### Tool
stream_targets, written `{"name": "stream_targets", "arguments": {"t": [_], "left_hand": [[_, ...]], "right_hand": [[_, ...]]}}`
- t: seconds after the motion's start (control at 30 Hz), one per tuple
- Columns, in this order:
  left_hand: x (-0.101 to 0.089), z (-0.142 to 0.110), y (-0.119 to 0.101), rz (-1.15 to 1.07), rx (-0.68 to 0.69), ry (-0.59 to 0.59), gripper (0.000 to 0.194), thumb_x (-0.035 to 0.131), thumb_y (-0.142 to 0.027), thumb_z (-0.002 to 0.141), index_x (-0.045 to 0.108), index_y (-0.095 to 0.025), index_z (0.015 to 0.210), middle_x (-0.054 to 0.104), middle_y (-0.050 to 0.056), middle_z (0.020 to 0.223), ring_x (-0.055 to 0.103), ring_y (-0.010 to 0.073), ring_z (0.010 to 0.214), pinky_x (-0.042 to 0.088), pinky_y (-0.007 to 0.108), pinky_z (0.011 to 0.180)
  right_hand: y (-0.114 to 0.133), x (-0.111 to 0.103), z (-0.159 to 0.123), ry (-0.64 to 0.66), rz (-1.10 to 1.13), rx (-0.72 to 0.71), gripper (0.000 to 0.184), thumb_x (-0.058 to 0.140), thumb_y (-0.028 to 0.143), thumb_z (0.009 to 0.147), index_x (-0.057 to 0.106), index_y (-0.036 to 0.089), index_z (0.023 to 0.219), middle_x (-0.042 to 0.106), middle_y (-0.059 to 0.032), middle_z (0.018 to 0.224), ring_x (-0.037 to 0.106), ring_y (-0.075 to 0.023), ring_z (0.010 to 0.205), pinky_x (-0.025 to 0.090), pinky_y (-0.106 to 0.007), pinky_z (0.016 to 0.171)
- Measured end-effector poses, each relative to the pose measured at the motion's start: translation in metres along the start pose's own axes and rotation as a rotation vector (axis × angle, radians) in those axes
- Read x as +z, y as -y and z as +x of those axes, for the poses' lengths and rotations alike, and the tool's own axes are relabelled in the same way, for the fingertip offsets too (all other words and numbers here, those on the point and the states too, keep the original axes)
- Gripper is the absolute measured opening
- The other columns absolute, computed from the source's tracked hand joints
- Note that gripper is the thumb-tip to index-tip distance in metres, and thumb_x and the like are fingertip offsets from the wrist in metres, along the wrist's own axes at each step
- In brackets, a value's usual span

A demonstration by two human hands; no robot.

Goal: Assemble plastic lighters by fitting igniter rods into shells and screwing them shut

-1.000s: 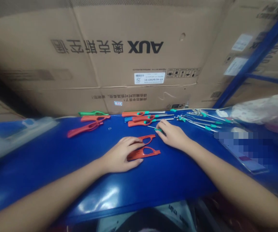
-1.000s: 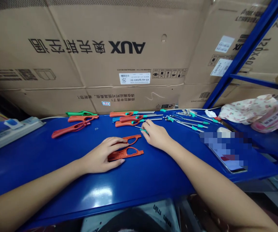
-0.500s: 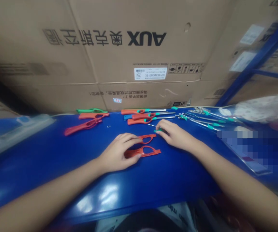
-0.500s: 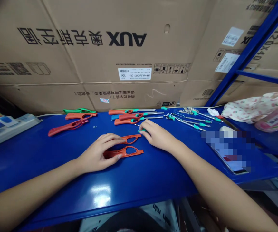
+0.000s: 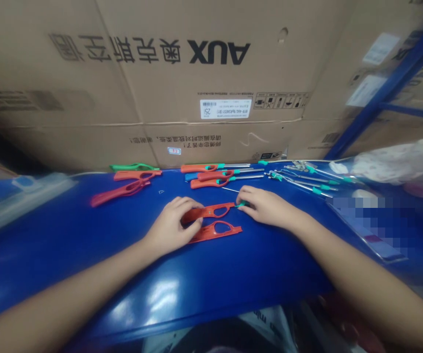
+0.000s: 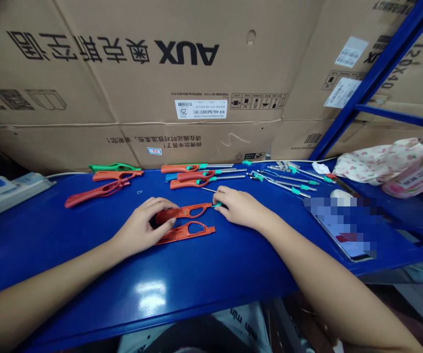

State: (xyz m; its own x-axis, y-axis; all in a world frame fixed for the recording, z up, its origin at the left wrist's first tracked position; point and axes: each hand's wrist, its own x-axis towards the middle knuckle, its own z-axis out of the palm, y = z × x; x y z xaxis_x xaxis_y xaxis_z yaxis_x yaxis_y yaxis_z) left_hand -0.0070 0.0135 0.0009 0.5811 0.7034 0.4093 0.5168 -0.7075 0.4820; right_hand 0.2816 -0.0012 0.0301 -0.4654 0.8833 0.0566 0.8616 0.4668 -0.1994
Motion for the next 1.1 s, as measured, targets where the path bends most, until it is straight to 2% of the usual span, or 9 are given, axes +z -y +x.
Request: {"name": "stream_targets", "arguments": {"t": [0.23,0.37,0.43,0.5,0.53,0.6,0.67,0.8,1.1], "left_hand": [[0.001,0.001,0.0,0.038,-0.022,0.05,0.02,0.062,-0.027,0.088,0.067,-0.022,0.106,0.07,0.004,0.109,0.061,0.0249,0.1,0.046,0.041,0.091],[0.001,0.0,0.001,0.031,-0.016,0.05,0.02,0.063,-0.027,0.087,0.067,-0.022,0.106,0.07,0.005,0.11,0.06,0.0247,0.101,0.046,0.041,0.092],[0.001,0.0,0.001,0.02,-0.011,0.045,0.02,0.062,-0.026,0.087,0.067,-0.022,0.106,0.069,0.005,0.11,0.06,0.0247,0.101,0.047,0.041,0.092],[0.001,0.0,0.001,0.014,-0.008,0.041,0.02,0.062,-0.026,0.088,0.068,-0.022,0.106,0.069,0.005,0.11,0.061,0.0246,0.102,0.047,0.041,0.092],[0.002,0.0,0.001,0.013,-0.007,0.04,0.02,0.061,-0.027,0.088,0.068,-0.022,0.106,0.069,0.005,0.11,0.061,0.0246,0.102,0.048,0.041,0.092],[0.002,0.001,0.001,0.013,-0.001,0.039,0.02,0.061,-0.027,0.088,0.068,-0.022,0.106,0.069,0.006,0.11,0.061,0.0244,0.102,0.048,0.041,0.092],[0.002,0.001,0.002,0.011,0.009,0.038,0.019,0.062,-0.027,0.088,0.069,-0.022,0.105,0.069,0.006,0.109,0.061,0.0243,0.102,0.048,0.041,0.093],[0.002,0.001,0.002,0.002,0.022,0.033,0.018,0.062,-0.027,0.088,0.07,-0.023,0.104,0.07,0.006,0.108,0.062,0.0246,0.102,0.049,0.042,0.093],[0.001,0.001,0.002,-0.007,0.033,0.043,0.018,0.062,-0.028,0.089,0.071,-0.022,0.103,0.07,0.006,0.108,0.062,0.0241,0.102,0.049,0.041,0.092]], "right_hand": [[-0.001,0.0,-0.002,-0.012,0.031,-0.009,0.01,0.056,0.026,0.096,0.062,0.02,0.1,0.062,-0.0054,0.108,0.061,-0.0167,0.085,0.047,-0.029,0.072],[-0.01,-0.008,-0.001,-0.123,0.052,0.049,0.016,0.055,0.035,0.096,0.063,0.022,0.101,0.064,-0.005,0.11,0.062,-0.0172,0.089,0.049,-0.029,0.075],[-0.023,-0.017,-0.001,-0.187,-0.061,0.263,0.019,0.05,0.035,0.098,0.064,0.024,0.104,0.064,-0.0055,0.117,0.063,-0.0201,0.1,0.049,-0.031,0.08],[-0.043,-0.026,-0.005,-0.177,-0.209,0.632,0.023,0.046,0.031,0.098,0.063,0.028,0.114,0.061,-0.0063,0.129,0.061,-0.0238,0.113,0.05,-0.034,0.084],[-0.054,-0.031,-0.007,-0.154,-0.228,0.742,0.027,0.048,0.028,0.096,0.063,0.026,0.118,0.059,-0.0101,0.132,0.061,-0.0278,0.114,0.05,-0.037,0.084],[-0.078,-0.039,-0.014,-0.101,-0.24,0.899,0.031,0.056,0.021,0.087,0.065,0.018,0.116,0.057,-0.0193,0.131,0.063,-0.0353,0.111,0.052,-0.043,0.08],[-0.099,-0.044,-0.021,-0.044,-0.236,1.024,0.034,0.061,0.016,0.079,0.067,0.014,0.113,0.06,-0.0236,0.124,0.065,-0.0386,0.104,0.053,-0.045,0.075],[-0.122,-0.045,-0.027,-0.004,-0.208,1.102,0.025,0.059,0.017,0.08,0.07,0.018,0.102,0.065,-0.0189,0.115,0.066,-0.0342,0.103,0.055,-0.044,0.077],[-0.134,-0.039,-0.025,-0.005,-0.147,1.1,0.028,0.059,0.015,0.08,0.068,0.02,0.106,0.069,-0.0155,0.11,0.066,-0.029,0.099,0.054,-0.04,0.078]]}}
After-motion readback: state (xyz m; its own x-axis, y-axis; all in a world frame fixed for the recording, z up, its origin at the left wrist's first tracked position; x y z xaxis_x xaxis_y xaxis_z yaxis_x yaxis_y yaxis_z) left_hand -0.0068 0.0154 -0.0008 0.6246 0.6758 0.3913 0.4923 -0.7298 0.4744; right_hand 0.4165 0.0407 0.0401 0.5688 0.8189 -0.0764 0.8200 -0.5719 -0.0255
